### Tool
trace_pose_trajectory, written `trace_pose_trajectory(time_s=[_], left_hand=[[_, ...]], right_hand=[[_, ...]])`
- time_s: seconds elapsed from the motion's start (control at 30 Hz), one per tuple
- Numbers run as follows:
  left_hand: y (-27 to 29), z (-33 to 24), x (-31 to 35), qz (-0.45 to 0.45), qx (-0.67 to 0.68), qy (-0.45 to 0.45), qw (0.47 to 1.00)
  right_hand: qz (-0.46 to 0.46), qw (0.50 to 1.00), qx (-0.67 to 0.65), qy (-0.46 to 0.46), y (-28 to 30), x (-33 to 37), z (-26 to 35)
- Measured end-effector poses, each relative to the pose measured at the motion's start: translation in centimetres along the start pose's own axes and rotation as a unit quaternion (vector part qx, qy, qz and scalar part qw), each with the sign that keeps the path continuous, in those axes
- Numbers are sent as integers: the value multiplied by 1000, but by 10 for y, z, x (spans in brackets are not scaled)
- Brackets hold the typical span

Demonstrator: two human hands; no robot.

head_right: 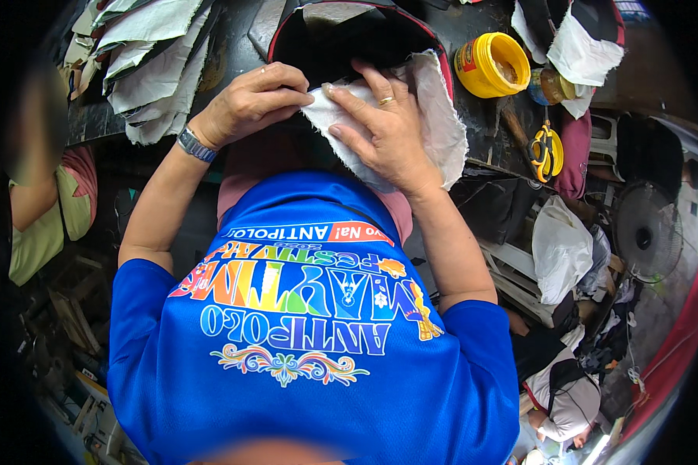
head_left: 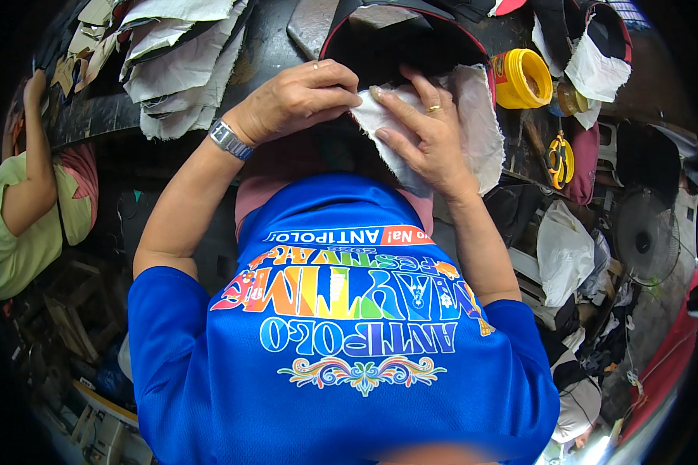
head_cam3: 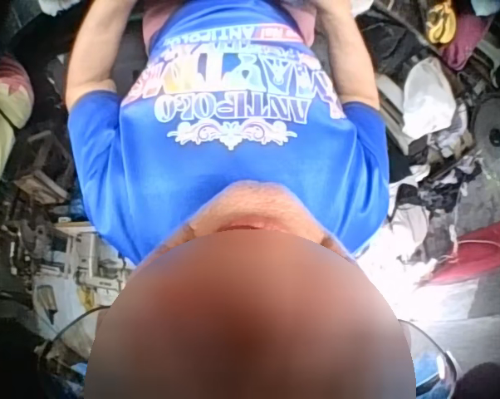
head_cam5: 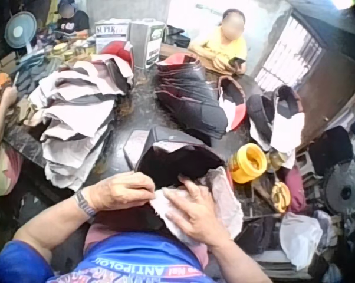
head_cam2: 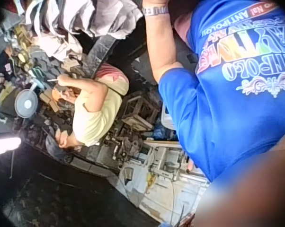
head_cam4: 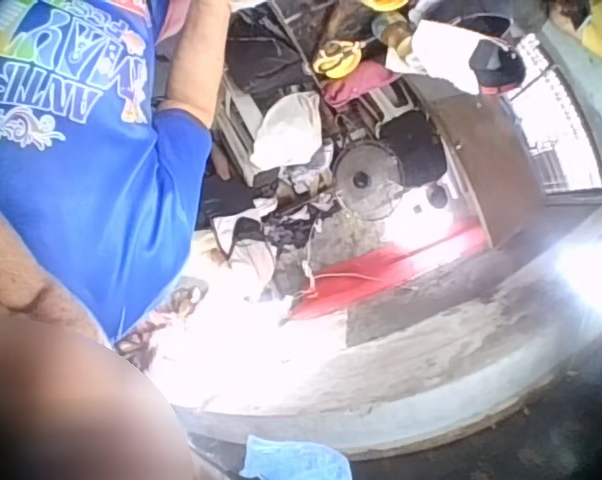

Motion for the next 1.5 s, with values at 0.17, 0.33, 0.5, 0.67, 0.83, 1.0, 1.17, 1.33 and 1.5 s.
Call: trace_pose_trajectory(time_s=[0.17,0.33,0.5,0.67,0.83,1.0,1.17,1.33,1.5], left_hand=[[1,-2,3,-1,9,10,1000],[8,-13,15,-56,54,76,994],[7,-11,16,-123,32,71,989],[3,-8,12,-154,58,99,981],[5,-9,11,-152,58,117,980],[8,-13,7,-142,72,140,977],[9,-16,0,-147,63,140,977],[9,-19,-2,-177,-21,106,978],[9,-25,7,-302,4,131,944]], right_hand=[[-10,997,79,23,-10,1,6],[-16,994,106,33,-15,0,13],[0,992,125,36,-16,-2,20],[29,991,127,31,-20,-2,24],[48,995,28,82,-4,-4,36],[-119,945,-251,172,56,20,59],[-201,965,134,-105,86,25,29],[-121,958,-157,-208,63,27,9],[-309,940,-125,-76,101,20,-4]])
Point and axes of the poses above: each hand's wrist, its own x-axis away from the middle knuckle, its own y-axis out of the back of the hand, z = x × y, the point moved 1 cm from there along -x, towards the middle knuckle, and after that the axes turned 6 degrees about z, right-handed, at the moved point
